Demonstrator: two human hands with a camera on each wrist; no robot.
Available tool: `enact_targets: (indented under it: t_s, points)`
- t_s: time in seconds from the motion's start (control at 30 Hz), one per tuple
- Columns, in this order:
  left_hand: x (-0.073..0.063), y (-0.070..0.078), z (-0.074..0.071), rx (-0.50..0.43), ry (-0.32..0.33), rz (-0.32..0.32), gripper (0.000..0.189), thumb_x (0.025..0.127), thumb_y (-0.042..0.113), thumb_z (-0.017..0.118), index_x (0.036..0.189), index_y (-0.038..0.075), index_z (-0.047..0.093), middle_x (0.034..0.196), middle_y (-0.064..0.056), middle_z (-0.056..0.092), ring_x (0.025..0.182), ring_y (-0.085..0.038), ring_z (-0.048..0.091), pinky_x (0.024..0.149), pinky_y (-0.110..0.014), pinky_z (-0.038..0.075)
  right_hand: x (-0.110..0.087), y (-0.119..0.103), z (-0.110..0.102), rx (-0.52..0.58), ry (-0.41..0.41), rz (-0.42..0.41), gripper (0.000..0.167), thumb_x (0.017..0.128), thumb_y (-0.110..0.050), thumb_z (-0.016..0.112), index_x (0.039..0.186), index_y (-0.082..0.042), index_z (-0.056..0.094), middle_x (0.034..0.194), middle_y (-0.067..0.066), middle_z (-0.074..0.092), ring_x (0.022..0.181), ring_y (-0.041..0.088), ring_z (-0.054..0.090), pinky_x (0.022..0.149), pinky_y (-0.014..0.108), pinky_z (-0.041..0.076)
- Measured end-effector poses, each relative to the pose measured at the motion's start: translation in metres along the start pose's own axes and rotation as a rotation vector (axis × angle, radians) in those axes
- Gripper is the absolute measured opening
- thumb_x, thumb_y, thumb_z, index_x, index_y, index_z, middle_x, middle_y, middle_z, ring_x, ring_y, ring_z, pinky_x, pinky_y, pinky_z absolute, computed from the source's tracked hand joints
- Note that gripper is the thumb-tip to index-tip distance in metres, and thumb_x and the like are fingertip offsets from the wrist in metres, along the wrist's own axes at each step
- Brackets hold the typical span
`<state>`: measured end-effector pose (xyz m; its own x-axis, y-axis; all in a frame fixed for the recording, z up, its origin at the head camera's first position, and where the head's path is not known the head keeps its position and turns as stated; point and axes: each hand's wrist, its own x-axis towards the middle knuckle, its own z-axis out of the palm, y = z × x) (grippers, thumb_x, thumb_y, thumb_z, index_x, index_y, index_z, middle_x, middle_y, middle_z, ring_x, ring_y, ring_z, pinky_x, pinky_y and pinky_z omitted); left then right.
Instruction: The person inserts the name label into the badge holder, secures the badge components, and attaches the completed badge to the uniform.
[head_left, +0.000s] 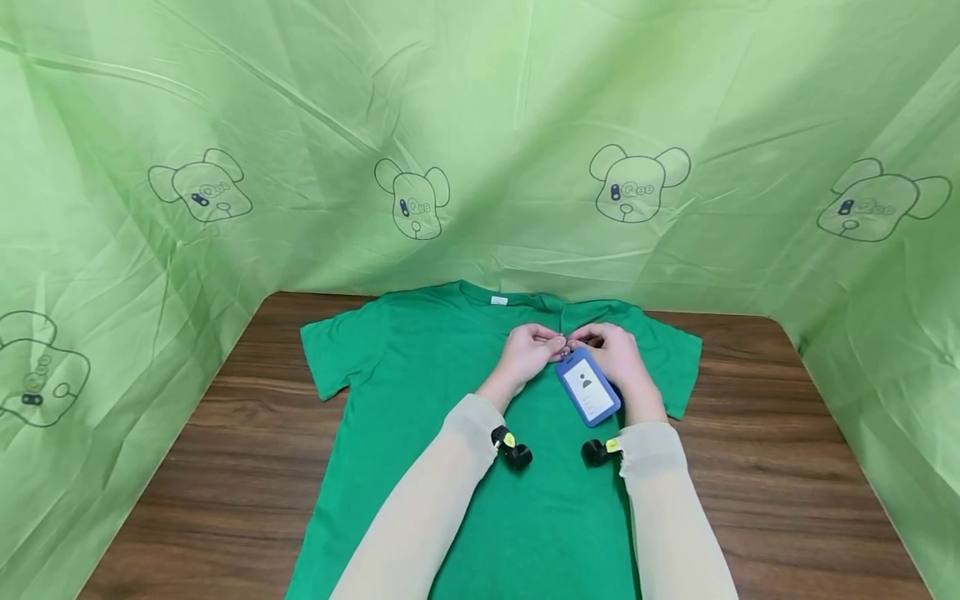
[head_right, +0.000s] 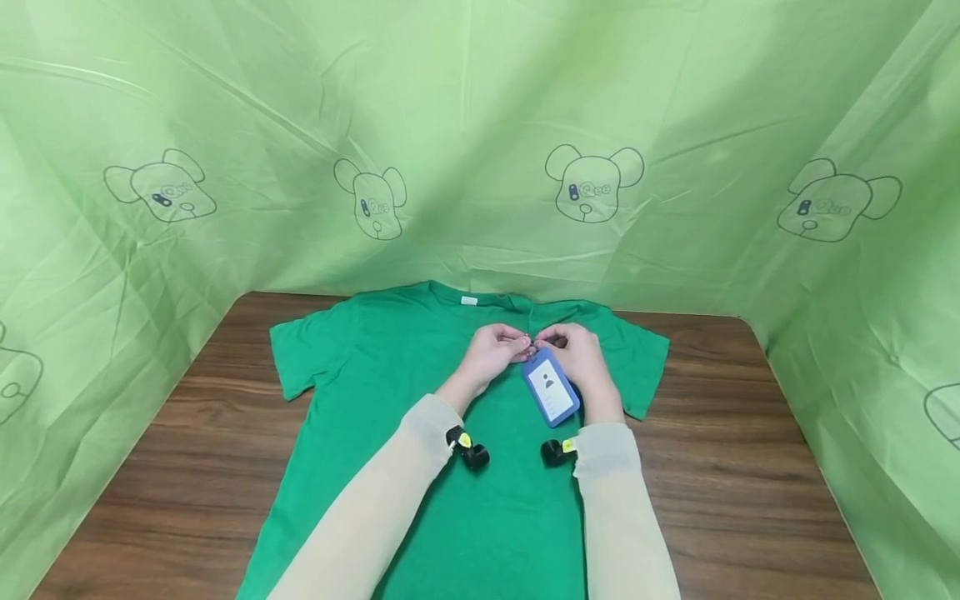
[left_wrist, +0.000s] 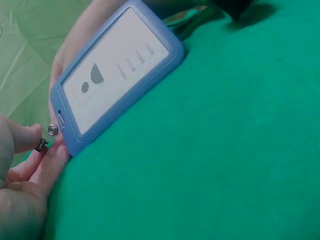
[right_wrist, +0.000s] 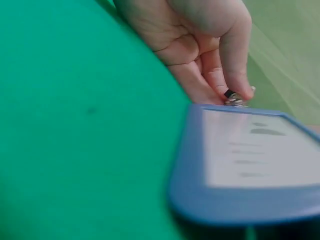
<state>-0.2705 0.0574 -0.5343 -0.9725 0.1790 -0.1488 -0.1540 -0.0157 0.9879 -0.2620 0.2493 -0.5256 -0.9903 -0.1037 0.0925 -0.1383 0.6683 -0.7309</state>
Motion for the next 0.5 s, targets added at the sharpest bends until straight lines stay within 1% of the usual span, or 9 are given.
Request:
enact_targets:
  t_s: [0.1,0.17,0.3,0.5]
  points:
    - [0.000,0.000,0.001,0.035,0.009,0.006,0.009,0.103,0.006,0.076,0.105,-0.003,0.073,0.095,-0.010,0.078,0.087,-0.018,0.080,0.081,-0.030,0.066,-0.001,-0.004,-0.008,-0.012,-0.023,-0.010,0.020,0.104,-0.023,0.077,0.118,-0.010,0.085,0.117,0.016,0.078,0.109,0.034,0.071,0.095,0.052,0.055]
    - [-0.001,0.001,0.002,0.058,0.016,0.004,0.010,0.103,0.008,0.077,0.105,-0.002,0.073,0.095,-0.009,0.078,0.088,-0.018,0.080,0.082,-0.030,0.066,-0.002,-0.006,-0.013,-0.011,-0.038,-0.011,0.021,0.105,-0.023,0.077,0.119,-0.010,0.086,0.120,0.015,0.079,0.112,0.035,0.072,0.097,0.054,0.056]
    - [-0.001,0.001,0.002,0.091,0.026,0.010,0.011,0.104,0.010,0.077,0.104,-0.001,0.074,0.094,-0.008,0.079,0.087,-0.018,0.080,0.081,-0.030,0.066,-0.005,-0.011,-0.019,0.009,-0.060,0.012,0.022,0.107,-0.026,0.074,0.119,-0.011,0.085,0.117,0.012,0.081,0.105,0.031,0.072,0.091,0.047,0.056]
    - [-0.001,0.000,0.002,0.112,0.031,0.015,0.011,0.104,0.012,0.077,0.104,0.001,0.073,0.094,-0.007,0.080,0.087,-0.017,0.080,0.081,-0.030,0.065,-0.007,-0.015,-0.018,0.085,-0.088,0.075,0.029,0.109,-0.030,0.071,0.122,-0.007,0.083,0.113,0.013,0.079,0.097,0.027,0.069,0.085,0.039,0.054]
